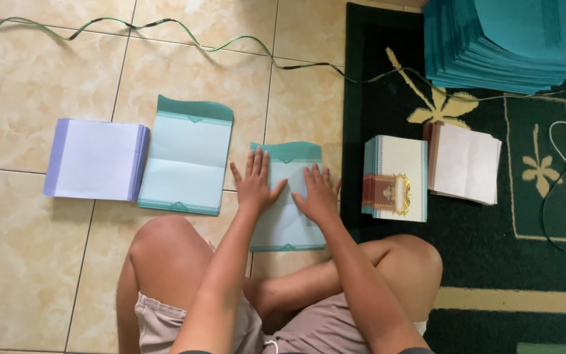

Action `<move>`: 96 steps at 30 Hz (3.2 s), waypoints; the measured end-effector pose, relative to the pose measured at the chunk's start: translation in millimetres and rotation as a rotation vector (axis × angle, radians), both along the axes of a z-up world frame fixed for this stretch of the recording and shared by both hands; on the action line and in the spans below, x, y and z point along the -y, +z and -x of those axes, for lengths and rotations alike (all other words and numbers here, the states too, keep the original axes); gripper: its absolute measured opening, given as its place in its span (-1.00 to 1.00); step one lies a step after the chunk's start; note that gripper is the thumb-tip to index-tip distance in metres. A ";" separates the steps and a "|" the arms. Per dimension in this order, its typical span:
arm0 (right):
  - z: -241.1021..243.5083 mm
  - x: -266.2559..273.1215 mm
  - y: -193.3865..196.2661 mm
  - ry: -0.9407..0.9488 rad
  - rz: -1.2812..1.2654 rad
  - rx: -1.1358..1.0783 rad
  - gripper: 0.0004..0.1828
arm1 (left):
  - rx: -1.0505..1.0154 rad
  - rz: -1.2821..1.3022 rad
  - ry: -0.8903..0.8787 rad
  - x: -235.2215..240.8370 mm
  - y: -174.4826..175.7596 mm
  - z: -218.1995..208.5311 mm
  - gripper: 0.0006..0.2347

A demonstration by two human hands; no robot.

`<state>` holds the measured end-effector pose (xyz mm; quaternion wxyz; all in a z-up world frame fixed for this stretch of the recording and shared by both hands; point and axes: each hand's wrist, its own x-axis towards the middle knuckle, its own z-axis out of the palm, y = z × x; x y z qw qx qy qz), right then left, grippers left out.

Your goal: The person sits on the floor and repeatedly folds light blue book covers around stacks of white paper. They smooth the covers with their hands and place the finished items into a growing stack on the left side of the frame.

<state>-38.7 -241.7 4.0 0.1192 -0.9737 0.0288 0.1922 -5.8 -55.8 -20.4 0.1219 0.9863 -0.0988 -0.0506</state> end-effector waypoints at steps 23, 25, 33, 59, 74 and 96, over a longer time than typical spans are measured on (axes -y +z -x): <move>-51.9 20.6 -47.1 -0.079 0.068 0.354 -0.21 | 0.011 0.014 0.018 2.1 -13.2 -7.7 -0.22; -39.2 13.3 -47.5 -0.083 0.062 0.353 -0.22 | -0.009 0.018 0.024 -1.8 -18.0 4.6 -0.23; -50.2 20.6 -56.7 -0.105 0.085 0.282 -0.22 | 0.058 0.140 -0.264 59.5 -37.8 -6.5 -0.37; -59.3 -7.0 -86.6 0.147 -0.026 0.430 -0.22 | -0.021 0.010 -0.080 -40.8 -25.7 -14.9 -0.35; 11.8 11.3 -16.2 -0.068 0.032 0.123 -0.18 | 0.031 0.111 -0.182 -26.7 -9.8 -5.9 -0.33; 23.2 -10.0 -59.5 -0.008 0.007 0.267 -0.15 | -0.262 -0.158 -0.325 18.5 -15.5 91.1 -0.31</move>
